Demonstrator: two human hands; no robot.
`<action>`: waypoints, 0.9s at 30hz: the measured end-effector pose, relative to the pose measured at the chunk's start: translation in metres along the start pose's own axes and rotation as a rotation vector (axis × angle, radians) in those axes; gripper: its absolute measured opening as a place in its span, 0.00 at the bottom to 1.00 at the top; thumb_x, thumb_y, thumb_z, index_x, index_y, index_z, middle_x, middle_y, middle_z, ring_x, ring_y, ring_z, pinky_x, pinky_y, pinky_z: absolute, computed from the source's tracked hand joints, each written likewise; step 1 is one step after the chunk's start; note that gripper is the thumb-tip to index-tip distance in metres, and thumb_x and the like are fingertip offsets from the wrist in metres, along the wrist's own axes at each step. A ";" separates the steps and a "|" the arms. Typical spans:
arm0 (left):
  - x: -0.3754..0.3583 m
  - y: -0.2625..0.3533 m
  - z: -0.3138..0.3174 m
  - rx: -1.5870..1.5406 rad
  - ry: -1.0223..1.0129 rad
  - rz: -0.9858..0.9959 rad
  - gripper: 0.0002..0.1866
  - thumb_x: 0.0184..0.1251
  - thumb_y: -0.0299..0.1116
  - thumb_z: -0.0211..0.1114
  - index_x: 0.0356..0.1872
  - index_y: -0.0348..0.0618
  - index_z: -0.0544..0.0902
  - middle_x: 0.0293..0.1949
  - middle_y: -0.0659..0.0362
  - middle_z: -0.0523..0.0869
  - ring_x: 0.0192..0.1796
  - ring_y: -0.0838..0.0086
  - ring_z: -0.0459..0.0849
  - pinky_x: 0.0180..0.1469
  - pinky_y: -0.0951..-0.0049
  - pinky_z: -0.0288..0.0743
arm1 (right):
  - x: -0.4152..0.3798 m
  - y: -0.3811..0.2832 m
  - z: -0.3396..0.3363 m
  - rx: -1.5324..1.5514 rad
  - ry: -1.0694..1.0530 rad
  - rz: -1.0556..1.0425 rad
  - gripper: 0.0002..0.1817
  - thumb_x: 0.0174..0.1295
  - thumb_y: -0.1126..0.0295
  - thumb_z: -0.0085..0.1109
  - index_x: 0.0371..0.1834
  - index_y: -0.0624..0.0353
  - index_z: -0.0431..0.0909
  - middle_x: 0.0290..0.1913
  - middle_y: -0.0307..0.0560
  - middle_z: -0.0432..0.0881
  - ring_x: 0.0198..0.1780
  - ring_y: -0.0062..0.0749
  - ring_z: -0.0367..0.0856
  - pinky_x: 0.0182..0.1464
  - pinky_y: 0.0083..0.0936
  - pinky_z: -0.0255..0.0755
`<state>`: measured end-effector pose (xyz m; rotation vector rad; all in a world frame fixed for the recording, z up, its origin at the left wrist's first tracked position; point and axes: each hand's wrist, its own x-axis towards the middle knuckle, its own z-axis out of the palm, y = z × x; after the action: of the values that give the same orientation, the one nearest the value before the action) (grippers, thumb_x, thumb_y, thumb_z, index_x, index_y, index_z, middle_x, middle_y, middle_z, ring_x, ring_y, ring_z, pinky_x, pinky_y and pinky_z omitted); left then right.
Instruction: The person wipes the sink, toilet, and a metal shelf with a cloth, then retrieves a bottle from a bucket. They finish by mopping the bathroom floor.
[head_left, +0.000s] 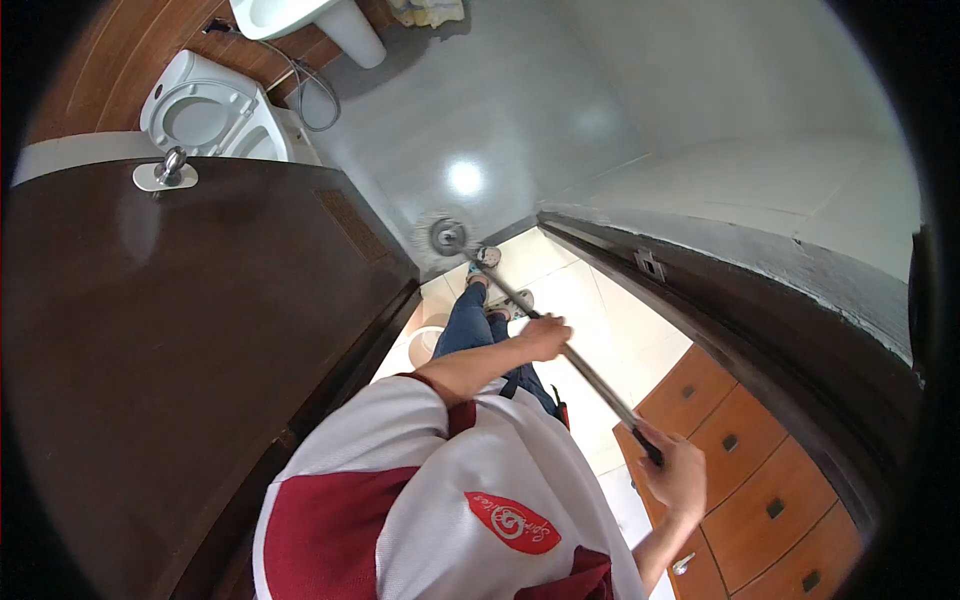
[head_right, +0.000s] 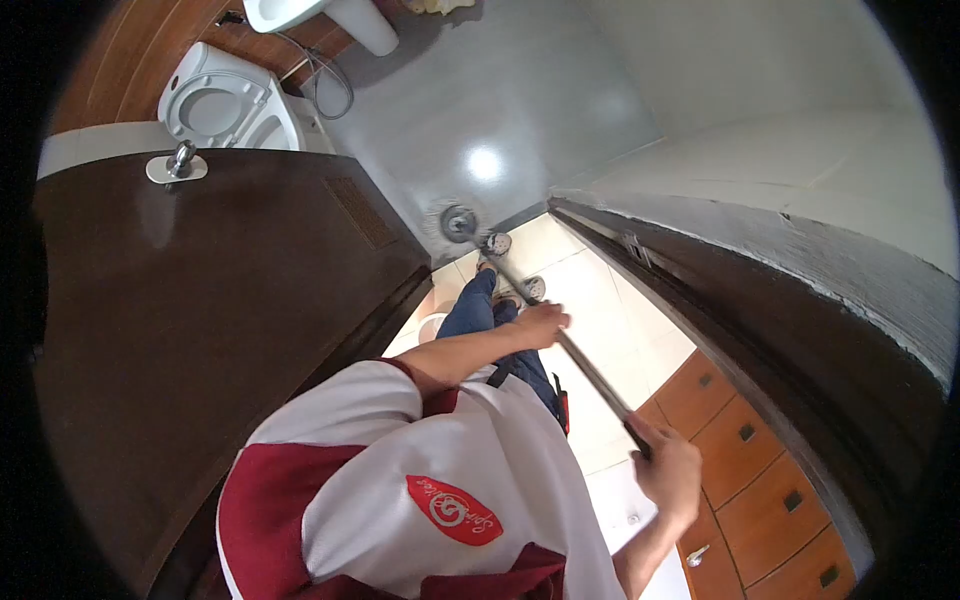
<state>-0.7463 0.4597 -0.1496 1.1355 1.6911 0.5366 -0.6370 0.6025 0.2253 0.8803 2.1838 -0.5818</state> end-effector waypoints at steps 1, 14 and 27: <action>0.014 0.012 -0.001 -0.021 0.033 0.035 0.15 0.56 0.31 0.67 0.46 0.47 0.80 0.48 0.52 0.81 0.57 0.53 0.79 0.56 0.53 0.77 | -0.005 0.000 -0.009 -0.004 0.069 0.016 0.30 0.45 0.77 0.70 0.57 0.45 0.84 0.34 0.57 0.84 0.37 0.52 0.85 0.41 0.40 0.76; -0.056 -0.158 -0.107 0.329 0.351 -0.392 0.19 0.56 0.29 0.65 0.51 0.46 0.80 0.59 0.53 0.80 0.68 0.51 0.73 0.59 0.53 0.78 | 0.115 -0.090 0.134 0.050 -0.093 -0.324 0.37 0.57 0.67 0.65 0.73 0.35 0.68 0.37 0.58 0.84 0.43 0.53 0.84 0.48 0.45 0.78; 0.045 -0.055 -0.085 0.175 0.099 0.183 0.06 0.59 0.32 0.65 0.34 0.45 0.88 0.42 0.51 0.85 0.53 0.55 0.81 0.48 0.47 0.78 | 0.019 -0.064 0.039 0.313 0.171 -0.021 0.25 0.53 0.77 0.69 0.58 0.64 0.81 0.37 0.64 0.85 0.40 0.48 0.89 0.41 0.29 0.78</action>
<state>-0.8499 0.4872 -0.1784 1.4200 1.7549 0.5749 -0.6769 0.5433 0.1949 1.1061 2.2933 -0.9049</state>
